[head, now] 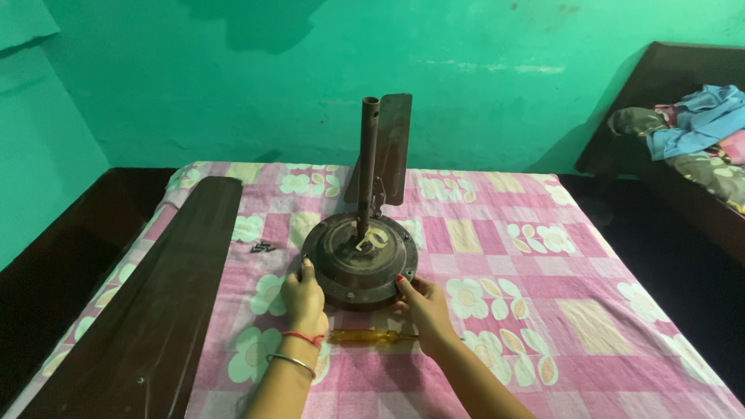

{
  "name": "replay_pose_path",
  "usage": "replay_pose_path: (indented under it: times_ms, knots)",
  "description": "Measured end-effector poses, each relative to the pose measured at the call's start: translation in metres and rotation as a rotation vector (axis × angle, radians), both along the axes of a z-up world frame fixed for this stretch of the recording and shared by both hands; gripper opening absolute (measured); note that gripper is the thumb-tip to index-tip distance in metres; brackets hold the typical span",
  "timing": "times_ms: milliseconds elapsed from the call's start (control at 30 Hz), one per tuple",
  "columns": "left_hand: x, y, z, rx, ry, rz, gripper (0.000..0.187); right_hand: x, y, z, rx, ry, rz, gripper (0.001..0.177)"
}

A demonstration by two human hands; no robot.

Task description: The person attaches three fan blades to a ceiling fan motor housing using a screwdriver. They align each blade, insert screws, and tighten them sequentially to secure the blades in place.

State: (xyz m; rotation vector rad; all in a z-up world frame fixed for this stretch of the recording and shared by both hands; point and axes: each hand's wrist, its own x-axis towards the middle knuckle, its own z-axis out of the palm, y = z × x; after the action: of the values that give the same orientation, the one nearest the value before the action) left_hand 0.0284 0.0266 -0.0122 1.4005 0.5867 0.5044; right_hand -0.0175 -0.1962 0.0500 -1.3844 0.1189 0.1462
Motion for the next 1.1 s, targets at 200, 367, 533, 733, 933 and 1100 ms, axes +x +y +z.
replay_pose_path:
  times_ms: [200, 367, 533, 733, 933, 1100]
  knots:
    - [-0.029, -0.025, 0.022, 0.096, -0.009, 0.093, 0.047, 0.005, -0.005, 0.001, 0.062, -0.004, -0.014, 0.036]
    - [-0.032, -0.028, 0.028, 0.082, 0.062, 0.117, 0.052, 0.001, -0.004, 0.003, 0.042, 0.069, -0.041, 0.034]
    - [-0.011, -0.018, 0.032, 0.049, 0.093, 0.114, 0.054, -0.004, -0.005, 0.001, 0.004, -0.006, -0.023, 0.038]
    - [-0.034, -0.035, 0.030, -0.015, -0.009, 0.118, 0.051, 0.006, -0.007, -0.003, 0.100, -0.027, -0.030, 0.040]
    - [-0.038, -0.036, 0.040, -0.004, -0.082, 0.142, 0.046, 0.006, -0.013, -0.001, 0.112, 0.034, 0.007, 0.039]
    - [-0.025, -0.029, 0.048, 0.017, -0.001, 0.121, 0.055, 0.005, -0.011, -0.006, 0.069, 0.007, -0.012, 0.041]
